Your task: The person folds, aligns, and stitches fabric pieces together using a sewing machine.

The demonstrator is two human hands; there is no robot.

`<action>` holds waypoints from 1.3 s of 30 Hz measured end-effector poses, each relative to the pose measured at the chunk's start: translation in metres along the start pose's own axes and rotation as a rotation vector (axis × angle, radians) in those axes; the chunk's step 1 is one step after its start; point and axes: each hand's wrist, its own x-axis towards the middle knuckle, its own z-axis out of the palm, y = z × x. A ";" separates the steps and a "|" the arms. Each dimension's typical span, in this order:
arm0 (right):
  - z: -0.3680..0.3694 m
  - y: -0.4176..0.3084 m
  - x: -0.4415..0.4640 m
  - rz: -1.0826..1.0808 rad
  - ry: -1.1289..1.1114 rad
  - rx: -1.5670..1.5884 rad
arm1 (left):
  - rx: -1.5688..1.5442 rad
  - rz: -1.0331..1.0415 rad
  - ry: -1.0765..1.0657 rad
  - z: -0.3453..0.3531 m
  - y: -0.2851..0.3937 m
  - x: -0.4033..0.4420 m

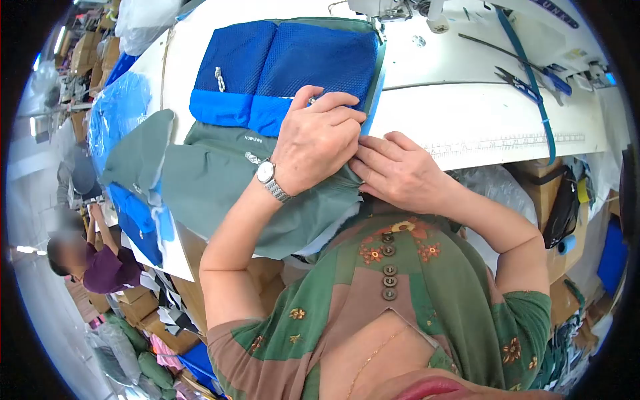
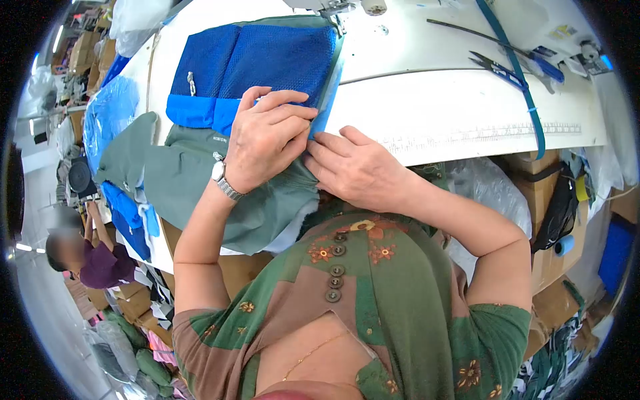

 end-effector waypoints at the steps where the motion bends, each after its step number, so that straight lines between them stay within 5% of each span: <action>1: 0.000 0.000 -0.001 0.009 0.003 0.002 | -0.013 0.022 -0.017 0.000 0.000 0.002; 7: 0.004 0.003 -0.005 0.027 -0.055 0.057 | -0.132 0.017 -0.017 0.009 -0.001 0.003; 16: 0.002 0.017 -0.010 0.240 0.272 0.401 | -0.387 -0.263 0.030 -0.006 -0.010 0.001; 19: -0.008 0.038 0.006 0.142 0.259 -0.160 | -0.402 -0.264 0.049 -0.006 -0.008 -0.002; 23: 0.002 0.058 0.026 -0.069 0.212 -0.276 | -0.452 -0.306 0.072 -0.007 -0.010 -0.002; 28: 0.010 0.049 0.028 -0.203 0.256 -0.238 | -0.472 -0.344 0.108 -0.006 -0.011 -0.005; 30: 0.009 0.049 0.022 -0.176 0.077 -0.219 | -0.480 -0.305 0.108 -0.004 -0.014 -0.006; 33: -0.009 0.043 0.020 -0.154 0.215 -0.162 | -0.438 -0.255 0.138 -0.003 -0.013 -0.006; 39: -0.015 0.026 0.000 -0.039 0.117 -0.059 | -0.449 -0.274 0.115 -0.002 -0.012 -0.005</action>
